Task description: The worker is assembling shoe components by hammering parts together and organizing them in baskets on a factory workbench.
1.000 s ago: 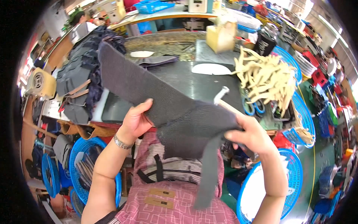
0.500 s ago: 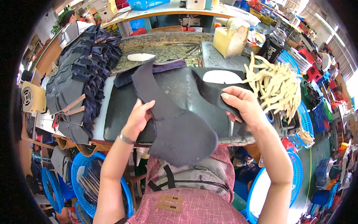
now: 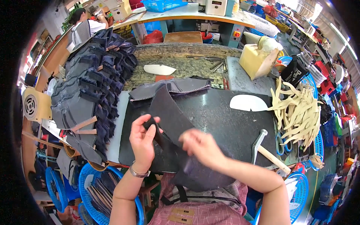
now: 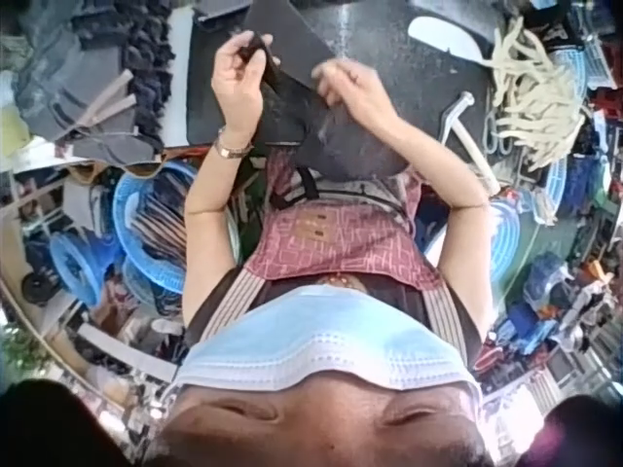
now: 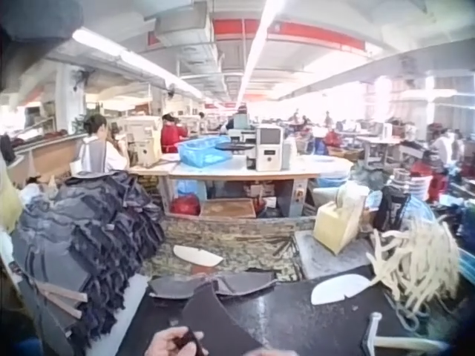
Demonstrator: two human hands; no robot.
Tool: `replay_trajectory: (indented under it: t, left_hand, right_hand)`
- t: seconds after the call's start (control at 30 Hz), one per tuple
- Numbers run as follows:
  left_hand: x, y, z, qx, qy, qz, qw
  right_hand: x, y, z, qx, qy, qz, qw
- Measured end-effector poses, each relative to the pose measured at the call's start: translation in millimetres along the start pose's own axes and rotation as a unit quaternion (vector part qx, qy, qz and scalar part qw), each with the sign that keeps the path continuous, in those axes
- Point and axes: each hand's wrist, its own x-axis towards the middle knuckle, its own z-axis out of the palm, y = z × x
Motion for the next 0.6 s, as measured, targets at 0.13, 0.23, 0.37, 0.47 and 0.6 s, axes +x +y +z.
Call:
replay_trajectory:
  t: [0.13,0.23,0.37,0.47,0.6]
  left_hand:
    - [6.6,-27.7,-0.2,0.029,-0.022,-0.002,0.999]
    - [7.4,-58.3,-14.9,0.034,0.02,-0.162,0.986]
    - [17.8,-47.3,-9.1,0.119,-0.006,-0.172,0.978]
    - [8.6,-41.7,0.1,0.331,0.076,-0.009,0.941]
    - [4.7,-39.3,11.6,0.215,0.136,0.019,0.967]
  right_hand:
    - [100.7,-6.0,-16.9,-0.038,0.092,-0.056,0.993]
    - [130.5,-24.6,1.3,-0.021,0.041,0.027,0.999]
    - [149.2,-3.0,0.6,-0.168,-0.033,0.01,0.985]
    - [128.1,-24.3,-0.5,0.036,-0.066,0.039,0.996]
    - [96.9,-30.5,-3.3,0.174,-0.06,-0.019,0.983]
